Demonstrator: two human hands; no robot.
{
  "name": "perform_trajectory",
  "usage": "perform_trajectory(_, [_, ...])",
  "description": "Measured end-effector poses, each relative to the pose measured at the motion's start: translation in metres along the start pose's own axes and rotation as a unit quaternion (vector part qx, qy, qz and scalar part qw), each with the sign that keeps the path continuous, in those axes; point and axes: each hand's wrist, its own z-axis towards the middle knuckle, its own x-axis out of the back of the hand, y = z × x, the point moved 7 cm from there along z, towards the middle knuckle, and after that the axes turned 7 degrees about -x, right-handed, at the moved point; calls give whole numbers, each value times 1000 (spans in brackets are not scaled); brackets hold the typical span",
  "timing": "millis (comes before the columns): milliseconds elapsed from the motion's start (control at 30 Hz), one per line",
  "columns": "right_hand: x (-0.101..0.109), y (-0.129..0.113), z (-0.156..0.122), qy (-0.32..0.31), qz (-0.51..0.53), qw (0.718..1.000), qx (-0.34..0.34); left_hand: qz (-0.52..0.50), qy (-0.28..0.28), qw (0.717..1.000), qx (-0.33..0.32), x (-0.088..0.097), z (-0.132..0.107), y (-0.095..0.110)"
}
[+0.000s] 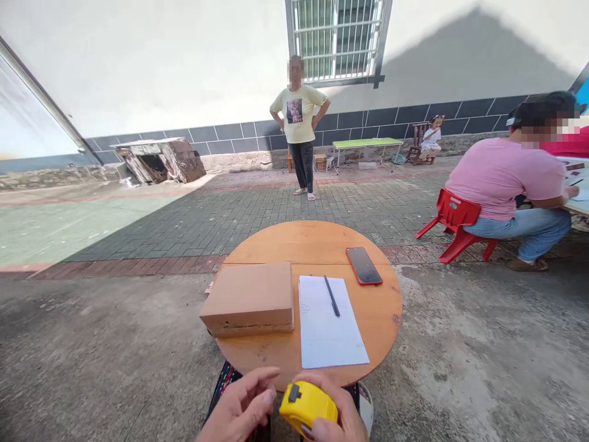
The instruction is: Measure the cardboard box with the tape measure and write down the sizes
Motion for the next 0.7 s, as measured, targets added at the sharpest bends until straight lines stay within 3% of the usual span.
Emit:
perform_trajectory(67, [-3,-22,9,-1,62,998,27,117,176,973,-94,67,6,37])
perform_trajectory(133, [-7,-51,27,10,122,991,62,195,312,921,-126,128,18,64])
perform_trajectory(167, [-10,-63,39,17,138,988,71,196,344,911,-119,151,28,71])
perform_trajectory(200, [-12,-74,54,25,152,985,74,170,337,921,-95,166,44,71])
perform_trajectory(267, [-18,-86,84,40,171,983,49,110,252,961,-39,171,78,63])
perform_trajectory(333, [-23,-90,109,51,170,984,16,77,169,982,-18,159,100,57])
perform_trajectory(433, [-25,-91,126,42,145,989,-3,54,100,993,-37,140,109,52])
perform_trajectory(567, [-16,-82,109,-10,109,994,18,36,98,987,-121,141,94,35])
perform_trajectory(700, [0,-42,81,-34,98,995,4,51,157,977,-136,149,69,-16])
